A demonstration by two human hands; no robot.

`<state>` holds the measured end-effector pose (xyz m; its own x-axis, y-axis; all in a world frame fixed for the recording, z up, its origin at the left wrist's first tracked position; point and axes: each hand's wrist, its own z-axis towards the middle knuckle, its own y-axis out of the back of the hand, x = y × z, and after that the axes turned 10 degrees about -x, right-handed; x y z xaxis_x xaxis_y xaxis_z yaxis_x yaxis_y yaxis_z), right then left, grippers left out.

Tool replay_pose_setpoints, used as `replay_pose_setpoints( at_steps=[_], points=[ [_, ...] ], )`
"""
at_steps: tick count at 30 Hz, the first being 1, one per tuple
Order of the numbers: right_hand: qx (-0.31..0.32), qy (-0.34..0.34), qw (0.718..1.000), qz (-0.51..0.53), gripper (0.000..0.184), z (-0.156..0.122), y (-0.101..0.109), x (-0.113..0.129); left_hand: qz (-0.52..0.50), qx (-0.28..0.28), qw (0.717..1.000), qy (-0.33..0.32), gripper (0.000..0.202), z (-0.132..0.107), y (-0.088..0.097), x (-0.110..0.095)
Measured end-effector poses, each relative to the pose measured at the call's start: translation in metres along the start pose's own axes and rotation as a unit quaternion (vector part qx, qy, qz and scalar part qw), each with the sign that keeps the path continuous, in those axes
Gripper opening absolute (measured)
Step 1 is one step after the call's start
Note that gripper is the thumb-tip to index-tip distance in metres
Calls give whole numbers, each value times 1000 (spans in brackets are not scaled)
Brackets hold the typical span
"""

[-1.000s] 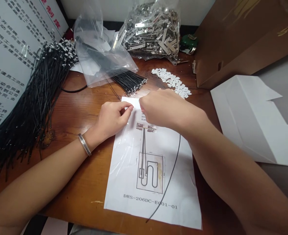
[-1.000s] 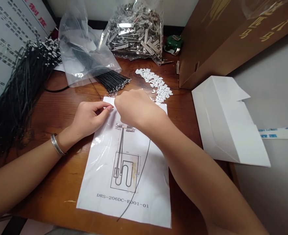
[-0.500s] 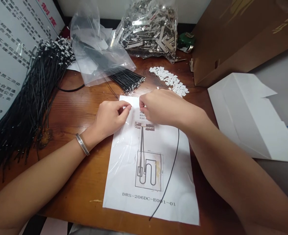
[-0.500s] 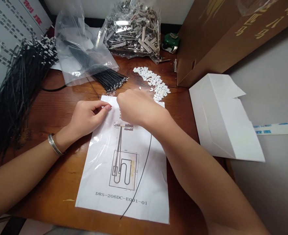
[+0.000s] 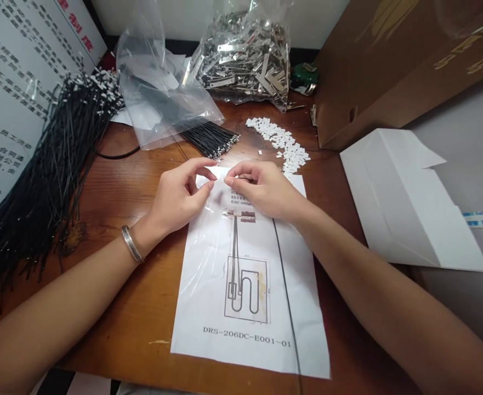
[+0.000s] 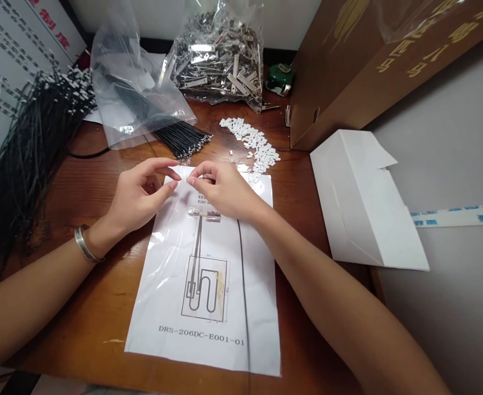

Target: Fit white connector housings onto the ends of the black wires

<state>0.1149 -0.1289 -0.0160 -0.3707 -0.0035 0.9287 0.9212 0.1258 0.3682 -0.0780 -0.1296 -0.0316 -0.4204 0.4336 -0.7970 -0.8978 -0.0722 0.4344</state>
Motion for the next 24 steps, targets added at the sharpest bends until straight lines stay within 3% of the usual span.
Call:
replay_pose_setpoints(
  at_steps=[3, 7, 15, 24],
  points=[
    [-41, -25, 984, 173, 21, -3, -10, -6, -53, -13, 998, 13, 30, 2, 0, 2],
    [-38, -51, 958, 279, 31, -2, -20, -6, -94, -42, 995, -3, 26, 3, 0, 2],
    [-41, -87, 937, 335, 28, -7, -32, -3, -94, -53, 994, -23, 16, 4, 0, 1],
    [-41, -71, 938, 338, 26, -10, -33, -2, -119, -72, 990, 7, 14, 5, 0, 2]
  ],
)
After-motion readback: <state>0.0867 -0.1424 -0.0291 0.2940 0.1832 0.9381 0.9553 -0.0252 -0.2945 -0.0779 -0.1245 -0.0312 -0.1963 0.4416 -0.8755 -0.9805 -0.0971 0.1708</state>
